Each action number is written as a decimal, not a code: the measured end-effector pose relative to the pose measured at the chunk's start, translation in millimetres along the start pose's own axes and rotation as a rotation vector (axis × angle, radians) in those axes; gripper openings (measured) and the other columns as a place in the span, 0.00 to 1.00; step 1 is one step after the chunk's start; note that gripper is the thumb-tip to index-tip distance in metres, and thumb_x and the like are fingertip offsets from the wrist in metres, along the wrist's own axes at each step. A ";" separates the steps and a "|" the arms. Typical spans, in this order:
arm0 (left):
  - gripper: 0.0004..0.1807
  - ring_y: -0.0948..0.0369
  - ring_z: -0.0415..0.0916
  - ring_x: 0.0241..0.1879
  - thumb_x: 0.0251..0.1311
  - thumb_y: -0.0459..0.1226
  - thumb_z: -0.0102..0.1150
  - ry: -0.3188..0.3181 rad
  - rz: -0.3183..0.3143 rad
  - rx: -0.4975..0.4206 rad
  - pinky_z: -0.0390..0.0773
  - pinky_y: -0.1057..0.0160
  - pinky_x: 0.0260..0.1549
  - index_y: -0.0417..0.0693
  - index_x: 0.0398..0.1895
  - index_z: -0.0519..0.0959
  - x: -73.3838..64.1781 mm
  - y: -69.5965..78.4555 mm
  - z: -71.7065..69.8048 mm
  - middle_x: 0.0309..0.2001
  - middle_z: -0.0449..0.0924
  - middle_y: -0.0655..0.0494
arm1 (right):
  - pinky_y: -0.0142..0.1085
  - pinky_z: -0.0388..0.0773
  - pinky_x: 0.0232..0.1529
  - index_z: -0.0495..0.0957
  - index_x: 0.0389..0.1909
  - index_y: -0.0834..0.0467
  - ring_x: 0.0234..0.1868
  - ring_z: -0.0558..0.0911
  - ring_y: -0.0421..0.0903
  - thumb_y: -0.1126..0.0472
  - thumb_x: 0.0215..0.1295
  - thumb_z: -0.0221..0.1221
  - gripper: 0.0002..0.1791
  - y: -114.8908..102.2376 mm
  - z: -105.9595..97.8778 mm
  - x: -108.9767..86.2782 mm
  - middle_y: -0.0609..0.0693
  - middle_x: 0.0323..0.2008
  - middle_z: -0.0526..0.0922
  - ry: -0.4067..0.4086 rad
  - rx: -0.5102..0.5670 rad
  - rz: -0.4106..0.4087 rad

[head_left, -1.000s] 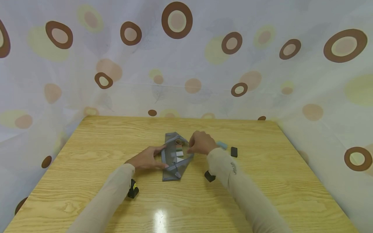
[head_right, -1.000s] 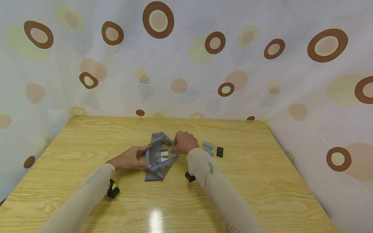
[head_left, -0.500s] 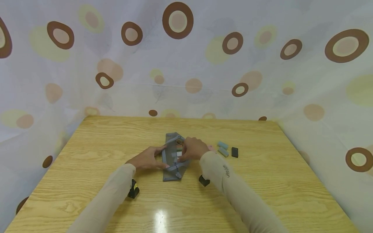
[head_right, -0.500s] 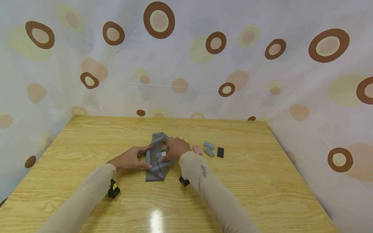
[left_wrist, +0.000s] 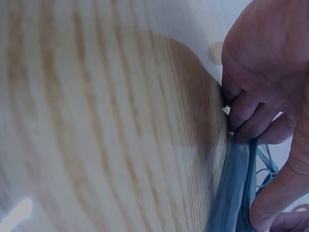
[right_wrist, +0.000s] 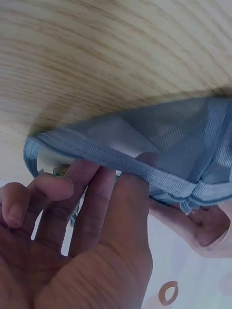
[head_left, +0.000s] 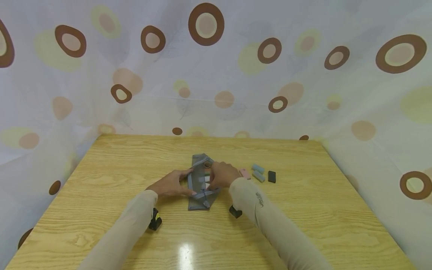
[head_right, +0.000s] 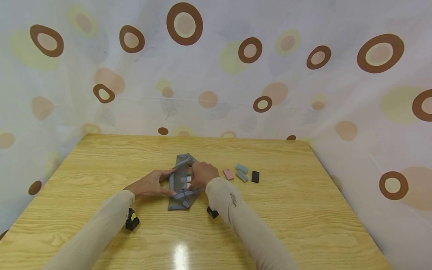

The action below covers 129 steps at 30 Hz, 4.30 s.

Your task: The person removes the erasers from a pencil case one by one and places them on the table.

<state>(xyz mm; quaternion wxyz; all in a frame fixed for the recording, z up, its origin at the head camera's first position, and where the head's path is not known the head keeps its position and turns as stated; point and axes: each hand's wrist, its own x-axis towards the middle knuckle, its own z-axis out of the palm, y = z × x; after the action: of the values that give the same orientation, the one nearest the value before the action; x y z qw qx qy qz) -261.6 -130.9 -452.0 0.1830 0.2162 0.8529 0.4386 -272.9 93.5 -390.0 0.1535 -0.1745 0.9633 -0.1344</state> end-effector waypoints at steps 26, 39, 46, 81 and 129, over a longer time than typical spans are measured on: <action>0.55 0.45 0.52 0.77 0.56 0.49 0.76 0.018 -0.026 0.025 0.60 0.46 0.73 0.40 0.79 0.54 -1.2 2.8 0.4 0.77 0.54 0.40 | 0.41 0.85 0.38 0.86 0.28 0.54 0.34 0.84 0.47 0.60 0.48 0.79 0.10 7.6 -4.3 -3.0 0.46 0.33 0.86 -0.016 -0.014 -0.016; 0.55 0.44 0.53 0.76 0.56 0.49 0.75 0.017 -0.013 0.030 0.60 0.46 0.72 0.38 0.79 0.54 -0.8 3.4 1.0 0.77 0.54 0.39 | 0.39 0.83 0.33 0.88 0.30 0.56 0.30 0.82 0.44 0.64 0.50 0.77 0.08 8.7 -2.6 -3.8 0.46 0.32 0.86 -0.013 -0.014 -0.045; 0.55 0.44 0.54 0.76 0.56 0.49 0.76 0.019 -0.009 0.029 0.61 0.46 0.72 0.38 0.79 0.55 -1.3 3.2 1.7 0.77 0.55 0.39 | 0.38 0.84 0.35 0.88 0.32 0.57 0.32 0.82 0.45 0.66 0.51 0.75 0.08 9.8 -2.2 -3.7 0.47 0.33 0.87 -0.036 0.013 -0.038; 0.55 0.42 0.52 0.76 0.57 0.48 0.75 0.003 -0.001 0.036 0.59 0.46 0.73 0.36 0.79 0.53 -3.0 3.9 -0.1 0.77 0.54 0.36 | 0.50 0.82 0.54 0.88 0.42 0.60 0.49 0.85 0.54 0.61 0.58 0.73 0.12 47.8 -60.7 -26.8 0.51 0.42 0.88 0.015 0.101 -0.009; 0.54 0.41 0.50 0.76 0.57 0.47 0.75 -0.004 -0.012 0.047 0.57 0.45 0.73 0.35 0.79 0.53 -2.4 7.8 1.0 0.77 0.51 0.35 | 0.47 0.83 0.45 0.89 0.37 0.63 0.41 0.83 0.51 0.66 0.53 0.75 0.10 130.6 -19.2 -56.0 0.54 0.41 0.88 0.049 0.168 0.131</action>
<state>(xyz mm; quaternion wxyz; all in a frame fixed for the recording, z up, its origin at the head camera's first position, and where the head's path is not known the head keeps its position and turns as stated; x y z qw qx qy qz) -257.4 -127.5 -445.8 0.1820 0.2163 0.8639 0.4168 -268.0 236.5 -399.2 0.1525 -0.0941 0.9614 -0.2087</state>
